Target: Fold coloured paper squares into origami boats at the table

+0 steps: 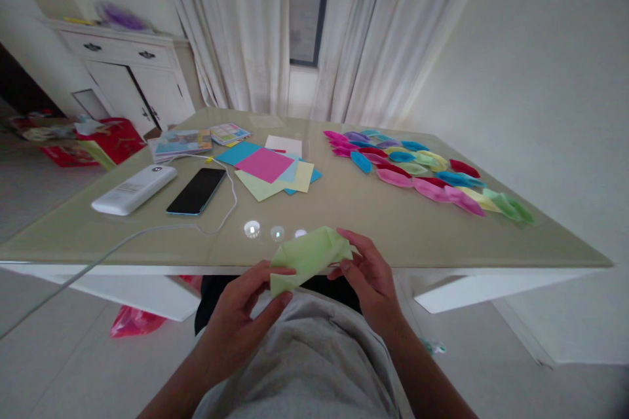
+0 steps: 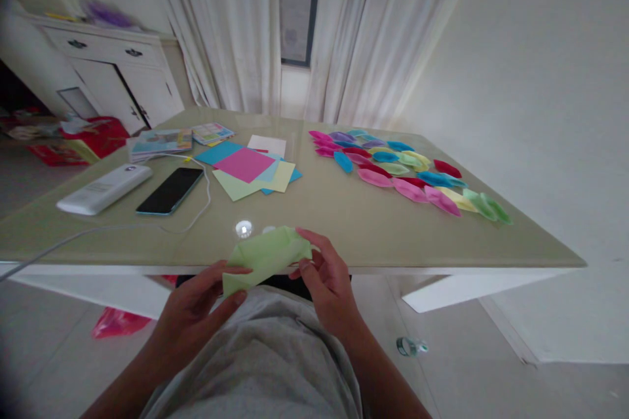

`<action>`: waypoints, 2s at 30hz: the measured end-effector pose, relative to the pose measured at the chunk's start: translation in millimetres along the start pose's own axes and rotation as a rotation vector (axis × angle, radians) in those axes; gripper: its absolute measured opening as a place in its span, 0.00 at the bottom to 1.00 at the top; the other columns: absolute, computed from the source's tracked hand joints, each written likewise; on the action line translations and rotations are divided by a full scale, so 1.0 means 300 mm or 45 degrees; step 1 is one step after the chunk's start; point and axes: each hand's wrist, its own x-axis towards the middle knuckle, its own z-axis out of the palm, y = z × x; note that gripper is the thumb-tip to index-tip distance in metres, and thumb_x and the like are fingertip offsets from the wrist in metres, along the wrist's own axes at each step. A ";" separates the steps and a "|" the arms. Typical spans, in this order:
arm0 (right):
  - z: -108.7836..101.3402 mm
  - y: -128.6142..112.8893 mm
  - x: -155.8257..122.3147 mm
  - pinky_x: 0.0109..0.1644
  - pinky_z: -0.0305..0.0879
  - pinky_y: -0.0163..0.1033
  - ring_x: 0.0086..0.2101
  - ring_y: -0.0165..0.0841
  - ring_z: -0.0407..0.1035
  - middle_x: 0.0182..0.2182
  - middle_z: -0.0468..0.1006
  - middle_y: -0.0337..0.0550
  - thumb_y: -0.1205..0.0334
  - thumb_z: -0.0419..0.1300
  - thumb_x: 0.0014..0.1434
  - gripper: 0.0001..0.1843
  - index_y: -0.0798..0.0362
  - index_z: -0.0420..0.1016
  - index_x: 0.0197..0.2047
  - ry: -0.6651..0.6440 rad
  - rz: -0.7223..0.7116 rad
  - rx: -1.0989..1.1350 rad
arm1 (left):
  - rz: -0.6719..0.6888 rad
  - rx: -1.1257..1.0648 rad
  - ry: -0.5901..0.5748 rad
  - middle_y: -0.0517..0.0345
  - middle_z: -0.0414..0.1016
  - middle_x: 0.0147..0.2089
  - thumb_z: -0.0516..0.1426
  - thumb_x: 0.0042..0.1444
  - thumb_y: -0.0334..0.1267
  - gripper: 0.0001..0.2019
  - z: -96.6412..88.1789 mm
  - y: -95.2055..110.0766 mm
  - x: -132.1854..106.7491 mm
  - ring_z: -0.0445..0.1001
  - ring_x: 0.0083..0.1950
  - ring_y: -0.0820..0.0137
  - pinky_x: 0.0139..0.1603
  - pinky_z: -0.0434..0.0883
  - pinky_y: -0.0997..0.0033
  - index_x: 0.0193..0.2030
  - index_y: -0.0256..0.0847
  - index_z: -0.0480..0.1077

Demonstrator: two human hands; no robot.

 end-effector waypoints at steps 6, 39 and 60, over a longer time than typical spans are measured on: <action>-0.013 0.015 0.001 0.43 0.78 0.37 0.40 0.32 0.73 0.48 0.78 0.42 0.55 0.66 0.71 0.15 0.40 0.78 0.60 -0.086 0.020 0.086 | 0.053 0.015 -0.017 0.54 0.80 0.50 0.60 0.72 0.39 0.08 -0.019 0.008 0.024 0.79 0.51 0.67 0.56 0.76 0.70 0.55 0.46 0.77; -0.071 -0.061 0.017 0.66 0.67 0.45 0.61 0.42 0.72 0.64 0.75 0.47 0.62 0.79 0.58 0.10 0.46 0.86 0.43 -0.460 -0.023 -0.267 | 0.354 0.194 0.102 0.58 0.84 0.44 0.64 0.66 0.30 0.12 -0.049 0.054 0.047 0.83 0.43 0.71 0.44 0.78 0.77 0.53 0.49 0.82; 0.030 -0.125 -0.047 0.51 0.71 0.43 0.44 0.39 0.77 0.41 0.82 0.46 0.61 0.67 0.70 0.04 0.49 0.81 0.41 -0.255 -0.265 -0.757 | -0.071 -0.155 0.351 0.56 0.88 0.41 0.70 0.60 0.41 0.14 0.038 0.060 0.049 0.86 0.40 0.67 0.41 0.83 0.74 0.52 0.45 0.85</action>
